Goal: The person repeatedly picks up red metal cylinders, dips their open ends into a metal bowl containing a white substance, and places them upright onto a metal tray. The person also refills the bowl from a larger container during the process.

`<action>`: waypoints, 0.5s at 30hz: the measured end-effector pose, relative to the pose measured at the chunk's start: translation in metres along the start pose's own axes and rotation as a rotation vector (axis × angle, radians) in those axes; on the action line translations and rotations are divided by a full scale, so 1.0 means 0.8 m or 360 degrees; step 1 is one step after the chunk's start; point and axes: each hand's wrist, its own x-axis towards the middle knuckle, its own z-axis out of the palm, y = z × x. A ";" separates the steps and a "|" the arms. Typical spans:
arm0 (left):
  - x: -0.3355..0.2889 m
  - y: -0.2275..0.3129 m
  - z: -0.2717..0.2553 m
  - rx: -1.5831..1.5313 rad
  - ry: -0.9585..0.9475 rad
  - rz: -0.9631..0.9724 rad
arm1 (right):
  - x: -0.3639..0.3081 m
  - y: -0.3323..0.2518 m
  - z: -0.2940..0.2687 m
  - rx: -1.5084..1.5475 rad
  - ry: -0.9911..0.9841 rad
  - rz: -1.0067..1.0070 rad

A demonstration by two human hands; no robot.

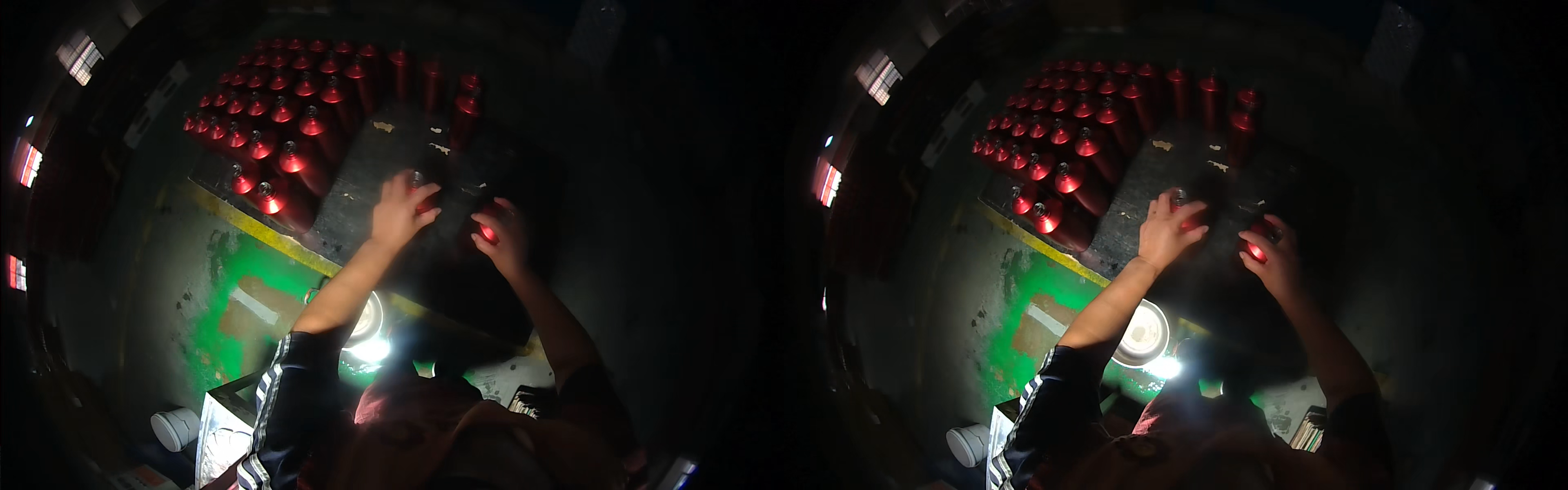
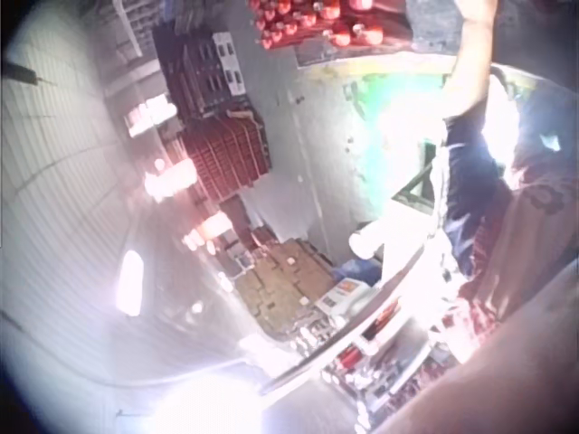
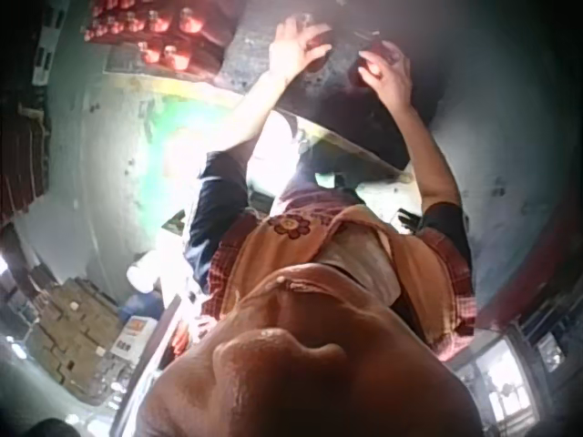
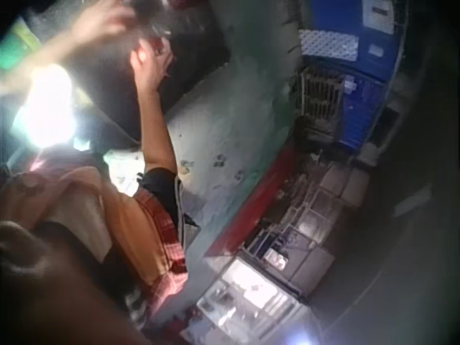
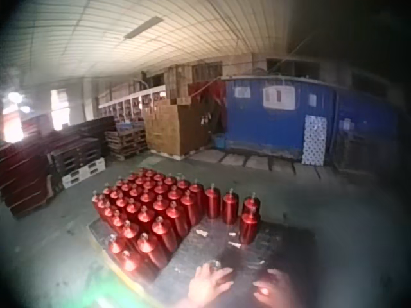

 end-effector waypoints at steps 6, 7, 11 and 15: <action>-0.087 -0.048 -0.044 -0.0658 0.0624 -0.0180 | -0.029 0.030 -0.023 0.0405 0.0198 0.0440; -0.124 -0.047 -0.051 -0.1263 0.0750 -0.0729 | -0.031 0.027 -0.027 0.0986 0.0223 0.0816; -0.263 -0.075 -0.078 -0.2826 0.0670 -0.1343 | -0.025 -0.018 0.001 0.2536 -0.0230 0.1689; -0.334 -0.105 -0.044 -0.3456 0.0991 -0.1560 | -0.018 -0.095 0.112 0.3219 -0.1226 0.1996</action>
